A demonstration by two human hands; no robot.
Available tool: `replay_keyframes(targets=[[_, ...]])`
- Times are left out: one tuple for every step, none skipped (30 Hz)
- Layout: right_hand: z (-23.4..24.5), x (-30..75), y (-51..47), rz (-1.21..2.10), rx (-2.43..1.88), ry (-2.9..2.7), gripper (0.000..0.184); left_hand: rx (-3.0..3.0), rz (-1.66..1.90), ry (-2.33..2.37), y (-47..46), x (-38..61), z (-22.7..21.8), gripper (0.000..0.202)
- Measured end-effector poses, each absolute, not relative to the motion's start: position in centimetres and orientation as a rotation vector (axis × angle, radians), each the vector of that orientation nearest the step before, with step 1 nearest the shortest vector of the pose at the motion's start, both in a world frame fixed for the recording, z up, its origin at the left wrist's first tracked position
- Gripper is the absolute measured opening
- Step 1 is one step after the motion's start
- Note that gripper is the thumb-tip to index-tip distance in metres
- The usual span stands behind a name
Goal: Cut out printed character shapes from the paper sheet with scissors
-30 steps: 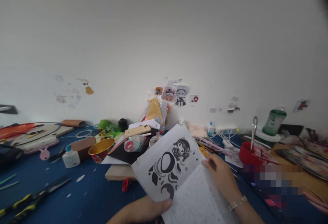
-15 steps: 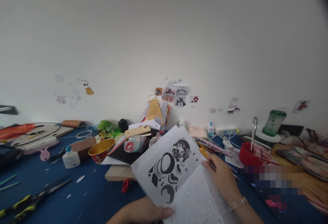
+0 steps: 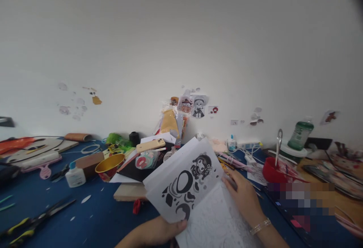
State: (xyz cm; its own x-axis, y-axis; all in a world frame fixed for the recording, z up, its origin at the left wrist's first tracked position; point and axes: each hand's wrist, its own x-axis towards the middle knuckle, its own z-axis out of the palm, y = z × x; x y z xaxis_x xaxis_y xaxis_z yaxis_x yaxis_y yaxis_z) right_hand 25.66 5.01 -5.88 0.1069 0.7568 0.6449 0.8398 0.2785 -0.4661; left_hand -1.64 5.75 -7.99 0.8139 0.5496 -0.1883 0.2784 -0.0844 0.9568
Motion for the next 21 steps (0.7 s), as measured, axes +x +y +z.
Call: replay_keyframes(targets=[[-5.9, 25.66, 5.01, -0.13, -1.485, -1.66, 0.027, 1.672, 0.263, 0.663, 5.73, -1.64, -7.99, 0.055], [-5.91, 25.66, 5.0, -0.132, -1.49, -1.665, 0.027, 1.667, 0.268, 0.669, 5.7, -1.64, -7.99, 0.054], [-5.9, 25.66, 4.98, -0.127, -1.495, -1.668, 0.026, 1.665, 0.273, 0.673, 5.68, -1.64, -7.99, 0.054], [-5.86, 25.64, 4.93, -0.118, -1.503, -1.67, 0.025, 1.665, 0.278, 0.674, 5.68, -1.62, -8.0, 0.055], [-5.81, 25.61, 4.87, -0.112, -1.511, -1.67, 0.024, 1.668, 0.281, 0.671, 5.69, -1.6, -8.02, 0.055], [-5.74, 25.56, 4.81, -0.108, -1.518, -1.672, 0.023, 1.668, 0.284, 0.665, 5.71, -1.58, -8.04, 0.056], [-5.67, 25.5, 4.74, -0.104, -1.526, -1.671, 0.023, 1.667, 0.289, 0.657, 5.75, -1.57, -8.06, 0.056], [-5.58, 25.44, 4.68, -0.097, -1.538, -1.666, 0.022, 1.666, 0.291, 0.646, 5.78, -1.57, -8.07, 0.057], [-5.49, 25.37, 4.61, -0.087, -1.551, -1.661, 0.022, 1.665, 0.292, 0.634, 5.81, -1.57, -8.06, 0.057], [-5.4, 25.31, 4.56, -0.074, -1.566, -1.653, 0.021, 1.664, 0.292, 0.625, 5.84, -1.59, -8.04, 0.057], [-5.31, 25.26, 4.51, -0.062, -1.58, -1.644, 0.021, 1.664, 0.293, 0.621, 5.86, -1.61, -8.01, 0.056], [-5.22, 25.23, 4.46, -0.044, -1.593, -1.637, 0.019, 1.661, 0.297, 0.624, 5.87, -1.63, -7.99, 0.056], [-5.13, 25.22, 4.42, -0.022, -1.603, -1.631, 0.018, 1.655, 0.302, 0.632, 5.89, -1.66, -7.98, 0.055], [-5.07, 25.24, 4.4, 0.005, -1.607, -1.629, 0.017, 1.646, 0.309, 0.641, 5.91, -1.68, -8.0, 0.055], [-5.02, 25.29, 4.39, 0.03, -1.607, -1.629, 0.016, 1.636, 0.316, 0.65, 5.95, -1.71, -8.06, 0.054], [-4.99, 25.36, 4.39, 0.049, -1.604, -1.628, 0.016, 1.627, 0.322, 0.653, 5.99, -1.73, -8.16, 0.055], [-5.0, 25.45, 4.43, 0.059, -1.6, -1.628, 0.016, 1.62, 0.326, 0.653, 6.04, -1.74, -8.29, 0.055], [-5.04, 25.57, 4.49, 0.062, -1.592, -1.628, 0.017, 1.614, 0.333, 0.652, 6.09, -1.75, -8.44, 0.055], [-5.1, 25.7, 4.58, 0.061, -1.577, -1.632, 0.017, 1.607, 0.341, 0.653, 6.14, -1.77, -8.6, 0.055], [-5.19, 25.84, 4.71, 0.064, -1.558, -1.641, 0.018, 1.592, 0.355, 0.66, 6.19, -1.79, -8.76, 0.056], [-5.3, 25.98, 4.85, 0.074, -1.535, -1.645, 0.02, 1.569, 0.377, 0.675, 6.22, -1.82, -8.9, 0.056]])
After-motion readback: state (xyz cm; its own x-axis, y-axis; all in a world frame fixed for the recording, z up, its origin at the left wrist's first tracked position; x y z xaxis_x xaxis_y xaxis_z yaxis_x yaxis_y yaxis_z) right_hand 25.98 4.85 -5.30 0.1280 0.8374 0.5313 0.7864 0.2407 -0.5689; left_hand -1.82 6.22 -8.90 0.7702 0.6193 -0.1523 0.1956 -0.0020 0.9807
